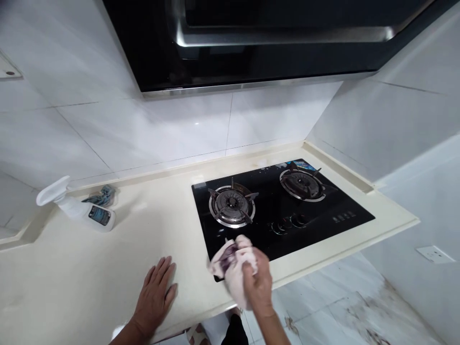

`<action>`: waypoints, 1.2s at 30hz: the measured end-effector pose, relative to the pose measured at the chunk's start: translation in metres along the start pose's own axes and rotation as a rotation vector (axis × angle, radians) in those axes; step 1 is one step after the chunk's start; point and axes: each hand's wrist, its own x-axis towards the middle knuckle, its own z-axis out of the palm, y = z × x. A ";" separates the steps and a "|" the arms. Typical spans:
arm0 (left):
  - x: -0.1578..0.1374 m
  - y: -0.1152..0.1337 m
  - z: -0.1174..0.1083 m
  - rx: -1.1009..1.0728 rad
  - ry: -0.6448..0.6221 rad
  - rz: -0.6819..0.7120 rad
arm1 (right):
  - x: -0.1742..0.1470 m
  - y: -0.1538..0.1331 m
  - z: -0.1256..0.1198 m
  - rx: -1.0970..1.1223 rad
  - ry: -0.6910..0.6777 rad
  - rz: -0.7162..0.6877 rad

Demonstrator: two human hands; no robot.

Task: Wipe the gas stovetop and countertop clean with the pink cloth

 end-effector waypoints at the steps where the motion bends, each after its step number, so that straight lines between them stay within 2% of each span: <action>1: 0.000 0.000 0.000 -0.005 0.002 -0.004 | 0.017 0.007 -0.011 -0.064 0.052 0.037; 4: 0.000 0.000 0.002 -0.025 0.002 -0.014 | 0.067 0.026 -0.025 -0.399 0.077 0.079; 6: -0.001 0.001 0.002 -0.031 -0.008 -0.017 | 0.090 0.036 -0.020 -0.604 -0.006 0.161; 8: -0.001 0.003 0.001 -0.028 -0.025 -0.020 | 0.095 0.040 -0.012 -0.708 -0.100 0.208; 11: -0.001 0.004 -0.001 -0.029 -0.050 -0.033 | 0.068 0.035 0.000 -0.759 -0.119 0.122; 15: -0.003 0.004 0.000 -0.060 -0.061 -0.045 | -0.005 -0.003 0.027 -0.769 -0.165 -0.077; 18: -0.006 0.003 0.003 -0.096 -0.066 -0.053 | -0.053 -0.040 0.059 -0.662 -0.329 -0.257; 21: -0.010 0.003 0.003 -0.140 -0.035 -0.071 | -0.072 -0.062 0.087 -0.470 -0.522 -0.467; 23: -0.012 0.004 0.002 -0.173 0.004 -0.097 | -0.066 -0.067 0.102 -0.387 -0.558 -0.519; 25: -0.014 0.005 0.002 -0.193 0.031 -0.119 | -0.045 -0.069 0.117 -0.355 -0.540 -0.523; 29: -0.017 0.007 0.002 -0.228 0.031 -0.148 | 0.021 -0.084 0.157 -0.405 -0.564 -0.511; 32: -0.018 0.008 0.000 -0.273 0.035 -0.190 | 0.062 -0.105 0.190 -0.477 -0.622 -0.410; 34: -0.017 0.008 -0.002 -0.307 0.056 -0.244 | 0.066 -0.119 0.204 -0.491 -0.665 -0.336; 36: -0.015 0.008 -0.003 -0.337 0.107 -0.323 | 0.047 -0.130 0.207 -0.462 -0.727 -0.348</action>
